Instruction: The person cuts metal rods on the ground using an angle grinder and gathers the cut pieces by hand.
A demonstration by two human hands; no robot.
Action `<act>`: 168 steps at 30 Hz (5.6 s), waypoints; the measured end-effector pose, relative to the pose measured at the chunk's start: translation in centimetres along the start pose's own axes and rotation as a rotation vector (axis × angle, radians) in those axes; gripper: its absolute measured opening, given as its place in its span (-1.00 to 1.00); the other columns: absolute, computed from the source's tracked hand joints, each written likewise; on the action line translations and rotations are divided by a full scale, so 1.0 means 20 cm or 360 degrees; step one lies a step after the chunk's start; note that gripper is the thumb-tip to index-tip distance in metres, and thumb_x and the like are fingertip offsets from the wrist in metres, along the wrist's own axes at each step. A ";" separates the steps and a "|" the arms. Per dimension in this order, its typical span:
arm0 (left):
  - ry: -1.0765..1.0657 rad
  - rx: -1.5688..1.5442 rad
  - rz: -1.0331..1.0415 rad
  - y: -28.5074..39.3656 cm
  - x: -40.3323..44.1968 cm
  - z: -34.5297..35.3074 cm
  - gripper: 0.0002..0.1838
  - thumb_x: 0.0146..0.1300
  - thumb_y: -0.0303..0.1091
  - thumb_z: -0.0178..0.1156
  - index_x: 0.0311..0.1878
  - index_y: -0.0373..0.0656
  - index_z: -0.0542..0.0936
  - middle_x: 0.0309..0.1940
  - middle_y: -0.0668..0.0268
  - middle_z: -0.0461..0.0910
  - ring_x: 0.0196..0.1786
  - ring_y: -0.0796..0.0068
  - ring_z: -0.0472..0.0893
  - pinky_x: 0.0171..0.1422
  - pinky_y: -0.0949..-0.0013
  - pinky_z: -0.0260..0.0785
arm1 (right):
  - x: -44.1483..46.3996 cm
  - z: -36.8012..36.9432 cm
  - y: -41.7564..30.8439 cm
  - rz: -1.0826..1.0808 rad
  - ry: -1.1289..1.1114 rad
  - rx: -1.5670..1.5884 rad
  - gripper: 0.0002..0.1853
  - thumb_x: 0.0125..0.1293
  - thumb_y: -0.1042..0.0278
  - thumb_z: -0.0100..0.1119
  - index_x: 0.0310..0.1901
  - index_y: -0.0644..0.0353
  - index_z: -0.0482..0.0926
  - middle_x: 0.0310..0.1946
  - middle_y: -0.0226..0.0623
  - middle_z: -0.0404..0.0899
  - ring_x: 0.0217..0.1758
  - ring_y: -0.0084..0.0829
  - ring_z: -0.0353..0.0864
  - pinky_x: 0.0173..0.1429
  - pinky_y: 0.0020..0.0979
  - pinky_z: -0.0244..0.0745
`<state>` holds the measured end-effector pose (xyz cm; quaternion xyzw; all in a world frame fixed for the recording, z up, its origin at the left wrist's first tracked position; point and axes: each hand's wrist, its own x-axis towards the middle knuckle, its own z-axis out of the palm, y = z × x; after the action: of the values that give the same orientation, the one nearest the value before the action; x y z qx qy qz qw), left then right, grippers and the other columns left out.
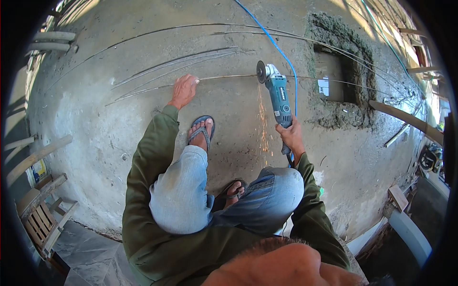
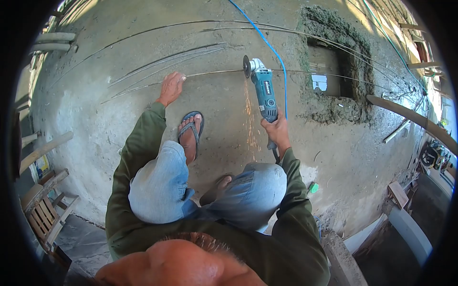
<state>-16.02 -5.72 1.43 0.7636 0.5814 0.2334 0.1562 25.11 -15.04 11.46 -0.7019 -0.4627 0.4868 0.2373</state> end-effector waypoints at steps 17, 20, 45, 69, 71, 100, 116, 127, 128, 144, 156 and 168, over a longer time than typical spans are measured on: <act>0.0050 -0.0027 -0.0004 0.00 0.00 0.00 -0.89 0.24 -0.33 0.12 -0.24 -0.12 0.56 -0.30 0.21 0.50 -0.12 0.12 0.50 -0.09 0.06 0.24 | -0.02 -0.02 -0.02 -0.0018 0.0024 -0.0082 -0.55 -0.02 0.36 0.33 -0.06 0.35 0.49 -0.55 -0.51 0.42 -0.56 -0.67 0.31 -0.48 -0.51 0.28; 0.0057 -0.0018 -0.0004 0.00 0.00 0.00 -0.89 0.25 -0.33 0.12 -0.24 -0.12 0.56 -0.31 0.21 0.50 -0.12 0.13 0.50 -0.09 0.07 0.24 | -0.02 -0.02 -0.01 -0.0063 0.0017 -0.0088 -0.57 -0.02 0.37 0.33 -0.08 0.34 0.49 -0.55 -0.51 0.43 -0.56 -0.66 0.30 -0.47 -0.51 0.29; 0.0055 -0.0052 -0.0018 0.01 -0.01 0.00 -0.89 0.25 -0.33 0.12 -0.25 -0.13 0.56 -0.31 0.21 0.51 -0.13 0.12 0.51 -0.09 0.08 0.25 | -0.03 -0.03 -0.04 -0.0044 0.0012 -0.0028 -0.54 -0.04 0.36 0.32 -0.07 0.34 0.47 -0.58 -0.49 0.43 -0.60 -0.67 0.32 -0.52 -0.51 0.29; 0.0076 -0.0089 -0.0031 0.01 -0.02 0.01 -0.89 0.23 -0.35 0.12 -0.23 -0.10 0.58 -0.30 0.22 0.53 -0.12 0.14 0.52 -0.08 0.10 0.26 | -0.03 -0.02 -0.08 -0.0022 0.0037 -0.0091 -0.55 -0.04 0.31 0.32 -0.11 0.34 0.48 -0.57 -0.44 0.45 -0.58 -0.61 0.35 -0.47 -0.46 0.33; 0.0070 -0.0092 -0.0044 0.01 -0.03 0.01 -0.89 0.23 -0.35 0.12 -0.23 -0.10 0.58 -0.30 0.21 0.53 -0.12 0.14 0.52 -0.08 0.10 0.26 | -0.04 -0.03 -0.07 -0.0031 0.0033 -0.0112 -0.55 -0.04 0.31 0.31 -0.10 0.35 0.48 -0.57 -0.45 0.45 -0.58 -0.61 0.35 -0.47 -0.46 0.33; 0.0039 -0.0182 -0.0109 0.00 -0.04 0.02 -0.86 0.25 -0.32 0.12 -0.23 -0.14 0.59 -0.29 0.18 0.54 -0.11 0.11 0.53 -0.02 0.08 0.27 | -0.06 -0.04 -0.05 -0.0089 0.0030 -0.0112 -0.54 -0.04 0.32 0.33 -0.09 0.34 0.49 -0.55 -0.44 0.45 -0.57 -0.60 0.33 -0.47 -0.46 0.32; 0.0005 -0.0196 -0.0156 0.00 -0.06 0.04 -0.83 0.26 -0.30 0.09 -0.20 -0.13 0.61 -0.26 0.20 0.56 -0.08 0.12 0.54 0.01 0.11 0.28 | -0.05 -0.03 -0.09 -0.0103 0.0069 -0.0167 -0.58 -0.02 0.33 0.31 -0.13 0.35 0.48 -0.58 -0.45 0.44 -0.57 -0.63 0.32 -0.48 -0.48 0.30; -0.0122 -0.0245 -0.0213 -0.01 -0.05 0.02 -0.81 0.26 -0.33 0.06 -0.20 -0.15 0.63 -0.25 0.19 0.57 -0.07 0.14 0.54 0.02 0.11 0.28 | -0.06 -0.03 -0.07 -0.0033 0.0068 -0.0116 -0.60 -0.05 0.30 0.34 -0.18 0.34 0.48 -0.58 -0.42 0.45 -0.62 -0.60 0.35 -0.51 -0.44 0.31; -0.0125 -0.0249 -0.0212 -0.01 -0.04 0.02 -0.81 0.26 -0.33 0.06 -0.20 -0.15 0.63 -0.25 0.19 0.57 -0.07 0.14 0.54 0.02 0.11 0.28 | -0.04 -0.03 -0.05 -0.0029 0.0070 -0.0118 -0.60 -0.05 0.30 0.34 -0.18 0.34 0.48 -0.58 -0.42 0.45 -0.62 -0.60 0.35 -0.51 -0.44 0.31; 0.0030 -0.0151 -0.0304 -0.09 0.00 -0.17 -0.81 0.31 -0.32 0.04 -0.17 -0.14 0.61 -0.20 0.14 0.59 -0.08 0.05 0.57 -0.03 0.03 0.35 | -0.11 -0.05 -0.10 0.0119 0.0063 0.0120 -0.64 0.01 0.35 0.39 -0.19 0.27 0.47 -0.59 -0.49 0.43 -0.65 -0.64 0.36 -0.55 -0.50 0.31; -0.0229 0.0295 -0.0140 -0.17 0.14 -0.09 -0.78 0.34 -0.27 0.00 -0.05 0.00 0.59 -0.15 0.23 0.54 0.06 0.11 0.52 0.14 -0.11 0.30 | -0.21 -0.24 0.02 0.0138 0.0363 0.0459 -0.68 0.06 0.32 0.43 -0.22 0.20 0.49 -0.58 -0.48 0.45 -0.67 -0.64 0.38 -0.58 -0.53 0.31; -0.0303 0.0438 -0.0281 -0.43 0.26 0.06 -0.77 0.35 -0.26 0.02 -0.11 -0.10 0.62 -0.15 0.06 0.58 -0.07 -0.05 0.57 0.01 -0.03 0.41 | -0.31 -0.29 0.08 0.0320 0.0494 0.0450 -0.64 0.15 0.22 0.39 -0.19 0.21 0.44 -0.63 -0.41 0.43 -0.70 -0.58 0.39 -0.61 -0.52 0.33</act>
<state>-21.28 1.65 -3.10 0.7423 0.6553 0.0638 0.1244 30.47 -20.51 15.55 -0.7706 -0.2757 0.4542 0.3519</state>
